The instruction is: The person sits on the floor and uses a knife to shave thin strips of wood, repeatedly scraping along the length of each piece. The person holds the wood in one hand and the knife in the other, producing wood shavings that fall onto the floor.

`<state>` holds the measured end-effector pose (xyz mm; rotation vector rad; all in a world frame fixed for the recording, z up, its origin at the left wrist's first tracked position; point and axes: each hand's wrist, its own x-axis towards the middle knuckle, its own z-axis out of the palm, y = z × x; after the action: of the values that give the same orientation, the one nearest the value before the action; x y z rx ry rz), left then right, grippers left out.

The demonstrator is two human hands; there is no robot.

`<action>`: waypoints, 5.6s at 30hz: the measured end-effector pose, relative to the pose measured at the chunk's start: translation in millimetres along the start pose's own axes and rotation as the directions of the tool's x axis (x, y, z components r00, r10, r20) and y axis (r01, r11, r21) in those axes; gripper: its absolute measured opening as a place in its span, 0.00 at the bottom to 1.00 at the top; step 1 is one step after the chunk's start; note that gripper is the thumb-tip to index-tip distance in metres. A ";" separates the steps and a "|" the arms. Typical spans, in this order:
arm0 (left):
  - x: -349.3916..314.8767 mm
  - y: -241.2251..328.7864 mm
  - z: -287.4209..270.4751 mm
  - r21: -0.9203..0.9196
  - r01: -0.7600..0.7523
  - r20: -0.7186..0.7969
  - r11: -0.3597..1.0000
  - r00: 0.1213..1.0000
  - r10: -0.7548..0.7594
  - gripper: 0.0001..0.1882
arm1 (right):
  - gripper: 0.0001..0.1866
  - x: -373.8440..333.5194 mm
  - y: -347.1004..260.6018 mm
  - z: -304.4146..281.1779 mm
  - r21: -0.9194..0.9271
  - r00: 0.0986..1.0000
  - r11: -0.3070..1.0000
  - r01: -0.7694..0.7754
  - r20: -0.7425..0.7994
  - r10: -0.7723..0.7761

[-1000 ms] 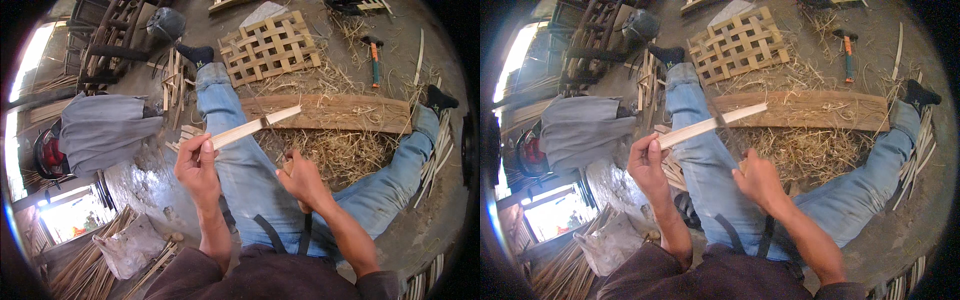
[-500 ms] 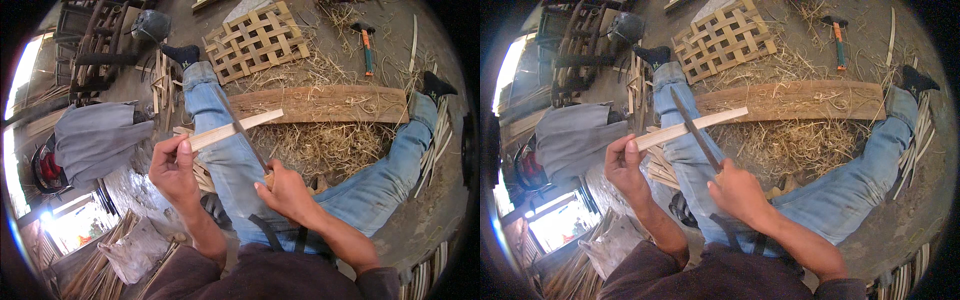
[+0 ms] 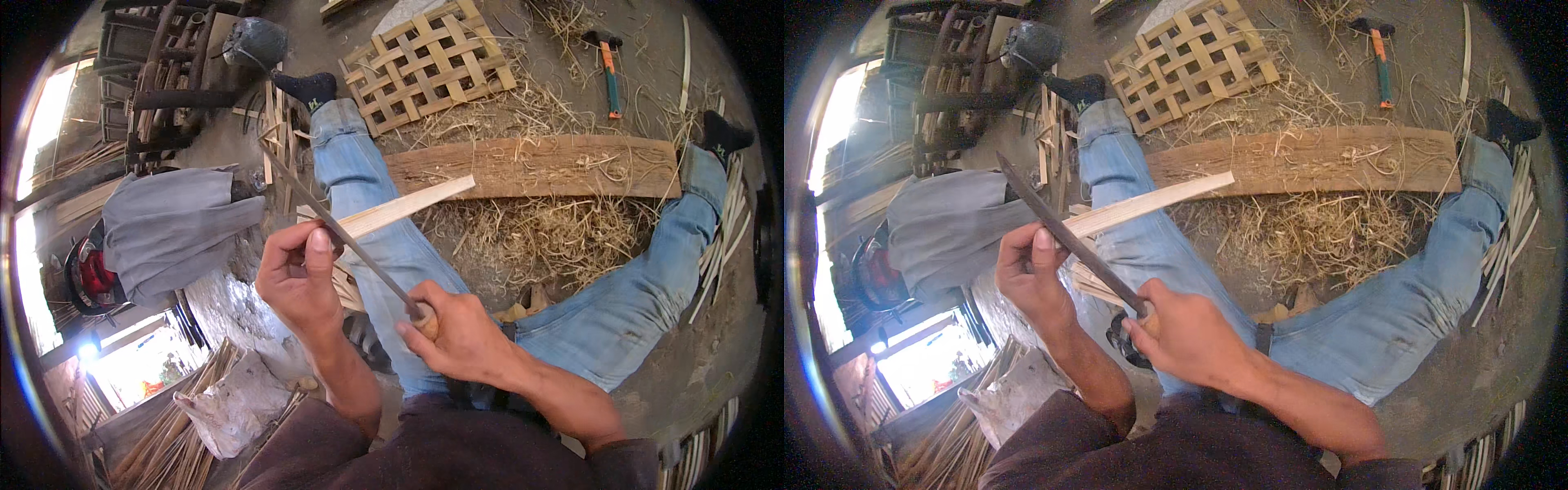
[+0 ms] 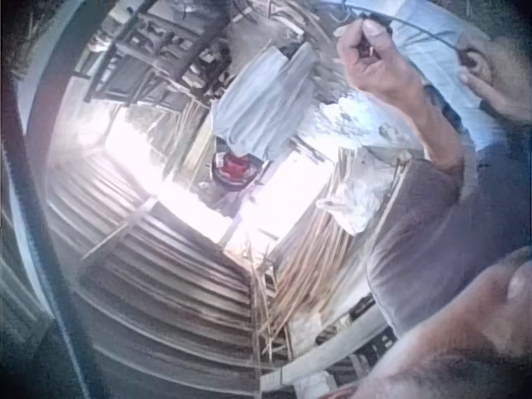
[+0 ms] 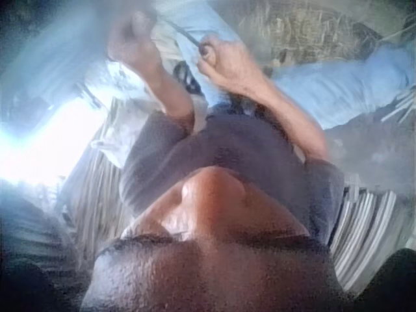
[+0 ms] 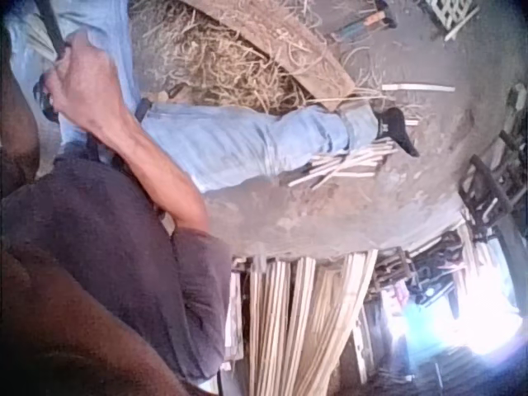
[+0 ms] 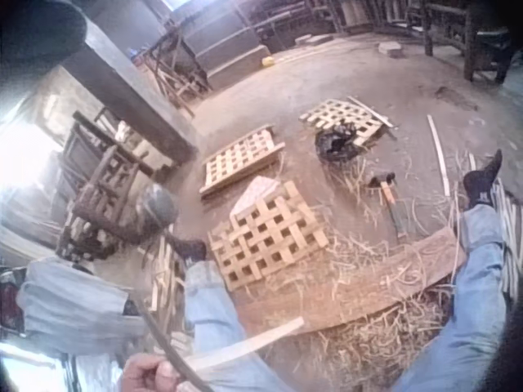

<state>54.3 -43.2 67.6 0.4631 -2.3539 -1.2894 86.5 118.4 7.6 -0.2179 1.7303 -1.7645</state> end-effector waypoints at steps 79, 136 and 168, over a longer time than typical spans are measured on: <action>11.4 -61.0 37.1 -0.741 0.050 0.177 0.670 0.977 0.122 0.13 | 0.25 -7.3 100.0 -49.5 -0.228 0.904 0.928 -0.294 -0.383 0.192; 12.1 -45.1 13.5 -0.585 0.220 0.168 0.781 0.975 -0.148 0.11 | 0.17 21.0 157.0 -48.1 -0.417 0.918 0.852 -0.318 -0.361 0.165; -0.6 -30.5 34.0 -0.371 -0.013 0.039 0.928 0.999 0.030 0.14 | 0.24 -5.0 15.2 7.1 -0.148 0.987 0.982 -0.120 -0.128 0.101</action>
<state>40.3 -34.4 25.0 0.2893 -2.0693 -1.7011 99.1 116.5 -4.3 -0.0808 1.9296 -1.5925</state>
